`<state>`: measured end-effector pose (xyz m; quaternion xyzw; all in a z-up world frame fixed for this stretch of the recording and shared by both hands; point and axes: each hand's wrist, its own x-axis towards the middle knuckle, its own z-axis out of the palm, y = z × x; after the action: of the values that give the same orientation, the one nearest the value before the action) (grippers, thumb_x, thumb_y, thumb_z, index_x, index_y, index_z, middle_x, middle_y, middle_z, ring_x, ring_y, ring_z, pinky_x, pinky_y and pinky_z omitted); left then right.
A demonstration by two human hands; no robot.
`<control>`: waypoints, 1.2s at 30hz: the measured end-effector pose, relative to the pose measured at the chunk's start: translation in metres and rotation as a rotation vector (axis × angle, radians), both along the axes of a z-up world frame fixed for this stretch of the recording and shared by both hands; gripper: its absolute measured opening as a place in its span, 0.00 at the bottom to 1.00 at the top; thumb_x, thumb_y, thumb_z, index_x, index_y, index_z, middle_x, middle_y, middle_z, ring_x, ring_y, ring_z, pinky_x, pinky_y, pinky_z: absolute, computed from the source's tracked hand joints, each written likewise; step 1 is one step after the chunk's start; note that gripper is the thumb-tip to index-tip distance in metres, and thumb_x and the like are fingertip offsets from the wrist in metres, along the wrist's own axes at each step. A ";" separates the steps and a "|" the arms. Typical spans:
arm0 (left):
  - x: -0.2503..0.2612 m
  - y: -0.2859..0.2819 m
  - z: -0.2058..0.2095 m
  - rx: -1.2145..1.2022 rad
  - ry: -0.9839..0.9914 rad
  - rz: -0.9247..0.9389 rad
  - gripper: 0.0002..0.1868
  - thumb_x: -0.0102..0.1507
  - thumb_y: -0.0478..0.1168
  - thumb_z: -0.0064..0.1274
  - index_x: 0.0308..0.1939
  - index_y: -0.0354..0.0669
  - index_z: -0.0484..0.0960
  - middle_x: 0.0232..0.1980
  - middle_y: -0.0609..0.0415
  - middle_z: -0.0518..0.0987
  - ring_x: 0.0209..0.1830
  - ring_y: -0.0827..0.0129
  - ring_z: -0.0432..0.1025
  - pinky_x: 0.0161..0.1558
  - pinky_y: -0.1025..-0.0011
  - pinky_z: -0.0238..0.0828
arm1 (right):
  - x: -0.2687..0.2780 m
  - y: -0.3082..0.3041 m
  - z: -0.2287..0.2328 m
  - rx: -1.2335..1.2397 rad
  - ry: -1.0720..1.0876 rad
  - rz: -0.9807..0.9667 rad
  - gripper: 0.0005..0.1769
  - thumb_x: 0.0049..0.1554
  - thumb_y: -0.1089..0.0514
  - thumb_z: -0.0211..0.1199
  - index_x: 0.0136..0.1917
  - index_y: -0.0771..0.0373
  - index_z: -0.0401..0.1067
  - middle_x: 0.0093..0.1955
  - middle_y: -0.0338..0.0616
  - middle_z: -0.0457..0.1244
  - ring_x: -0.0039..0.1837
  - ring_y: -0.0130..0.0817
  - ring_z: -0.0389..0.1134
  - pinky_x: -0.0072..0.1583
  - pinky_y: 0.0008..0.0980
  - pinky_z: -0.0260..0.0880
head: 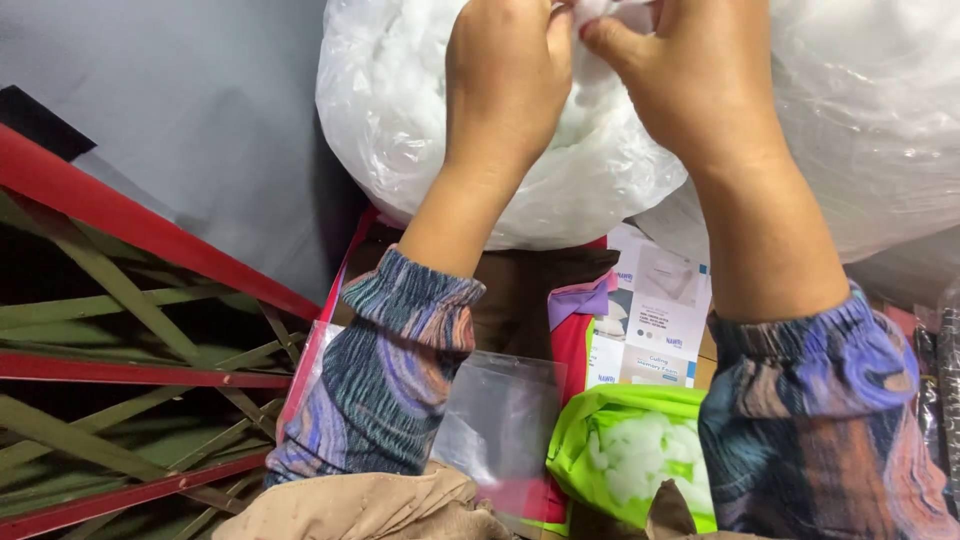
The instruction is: Unfolding a green fabric pillowcase and stuffing it with white polyester fiberfill from a large storage bag.
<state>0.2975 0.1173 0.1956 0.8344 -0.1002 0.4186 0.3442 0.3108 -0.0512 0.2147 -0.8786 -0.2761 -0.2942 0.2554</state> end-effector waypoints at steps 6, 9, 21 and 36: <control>-0.046 -0.008 0.018 -0.243 -0.009 -0.221 0.07 0.61 0.36 0.52 0.42 0.48 0.76 0.41 0.56 0.82 0.41 0.59 0.79 0.45 0.63 0.72 | -0.053 0.004 0.025 0.087 -0.043 0.110 0.09 0.60 0.67 0.71 0.55 0.63 0.80 0.52 0.40 0.74 0.43 0.27 0.73 0.43 0.30 0.65; -0.077 -0.013 0.027 -0.603 0.116 -0.466 0.12 0.62 0.34 0.55 0.48 0.48 0.73 0.44 0.55 0.79 0.39 0.72 0.80 0.41 0.76 0.80 | -0.073 -0.010 0.030 0.223 0.097 0.157 0.08 0.64 0.70 0.69 0.57 0.66 0.81 0.49 0.41 0.71 0.46 0.24 0.69 0.46 0.24 0.66; -0.257 -0.108 -0.070 -0.913 0.539 -0.674 0.08 0.59 0.34 0.63 0.41 0.51 0.84 0.47 0.57 0.83 0.54 0.70 0.78 0.60 0.74 0.73 | -0.292 -0.097 -0.054 0.476 0.542 -0.068 0.08 0.54 0.67 0.65 0.49 0.64 0.78 0.53 0.47 0.71 0.59 0.33 0.73 0.63 0.27 0.72; -0.269 -0.180 -0.228 -1.285 1.336 -0.495 0.15 0.56 0.25 0.57 0.45 0.43 0.78 0.35 0.54 0.81 0.26 0.76 0.69 0.28 0.79 0.65 | -0.305 -0.177 -0.201 0.750 1.095 -0.302 0.19 0.54 0.68 0.65 0.59 0.62 0.76 0.60 0.42 0.73 0.60 0.29 0.74 0.61 0.26 0.72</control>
<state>0.0286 -0.0627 -0.0328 0.5076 0.1920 -0.2532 0.8008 0.0061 -0.2282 0.0141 -0.7818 0.1395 0.0849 0.6018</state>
